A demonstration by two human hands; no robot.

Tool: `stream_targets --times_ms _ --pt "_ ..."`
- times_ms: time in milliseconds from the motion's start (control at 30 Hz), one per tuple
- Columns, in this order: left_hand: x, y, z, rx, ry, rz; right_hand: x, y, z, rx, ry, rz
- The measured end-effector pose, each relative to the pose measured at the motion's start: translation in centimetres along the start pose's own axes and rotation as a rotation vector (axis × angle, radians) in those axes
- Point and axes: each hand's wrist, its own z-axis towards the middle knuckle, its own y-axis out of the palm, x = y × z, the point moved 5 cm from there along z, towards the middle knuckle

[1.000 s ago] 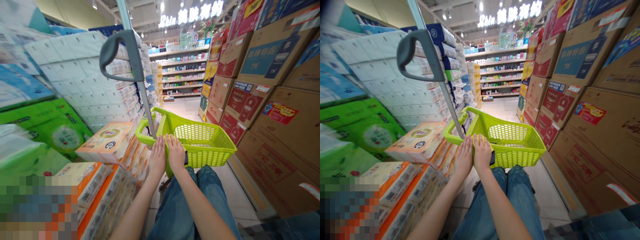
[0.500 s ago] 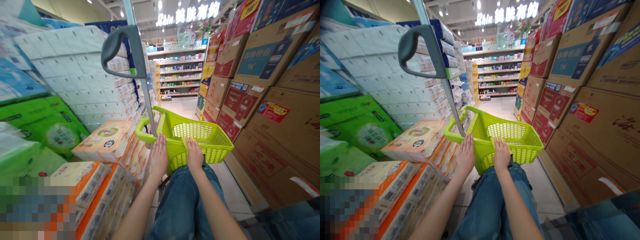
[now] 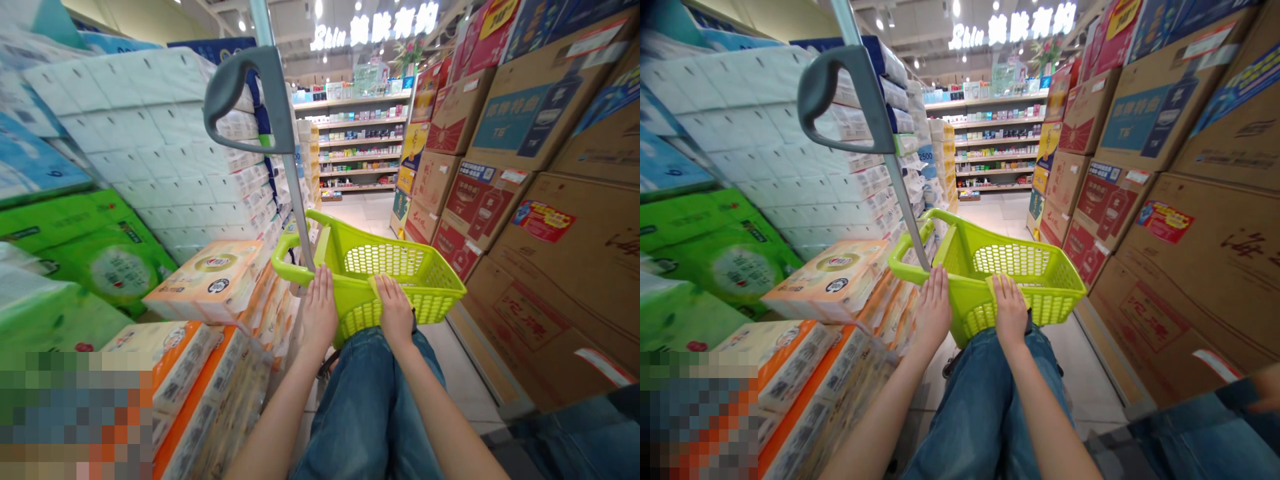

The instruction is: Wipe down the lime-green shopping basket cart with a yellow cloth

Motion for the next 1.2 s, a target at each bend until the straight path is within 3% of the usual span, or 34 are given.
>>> stream_targets --times_ms 100,167,367,467,567,800,900,1000,1133,1200 --pt "0.0 0.2 0.0 0.002 -0.004 -0.020 2.5 -0.3 -0.4 -0.019 0.095 -0.047" --pt "0.0 0.2 0.0 0.000 -0.001 -0.018 1.5 -0.4 0.2 -0.047 0.127 -0.029" --pt "-0.1 -0.2 0.1 -0.002 -0.010 0.021 -9.0 -0.3 3.4 -0.096 -0.021 0.152" --pt "-0.2 -0.3 0.1 -0.013 -0.003 0.041 -11.1 -0.6 3.7 -0.068 -0.053 0.185" --pt "-0.2 -0.3 0.1 -0.024 0.007 0.028 -9.2 -0.6 2.9 -0.061 -0.071 0.147" --pt "-0.2 0.1 0.0 0.008 0.009 -0.027 1.3 -0.1 -0.1 -0.005 0.073 -0.050" --pt "-0.3 0.3 0.0 0.006 0.006 -0.031 2.2 -0.1 -0.2 0.015 0.179 -0.033" --pt "-0.3 0.3 0.0 -0.001 0.001 -0.017 -1.4 0.0 1.1 -0.021 0.191 0.063" --pt "-0.3 0.1 0.1 0.009 -0.005 -0.004 -9.0 -0.3 3.4 -0.081 0.042 0.214" --pt "-0.3 0.0 0.1 0.009 -0.011 -0.003 -10.9 -0.7 3.9 -0.079 -0.002 0.254"
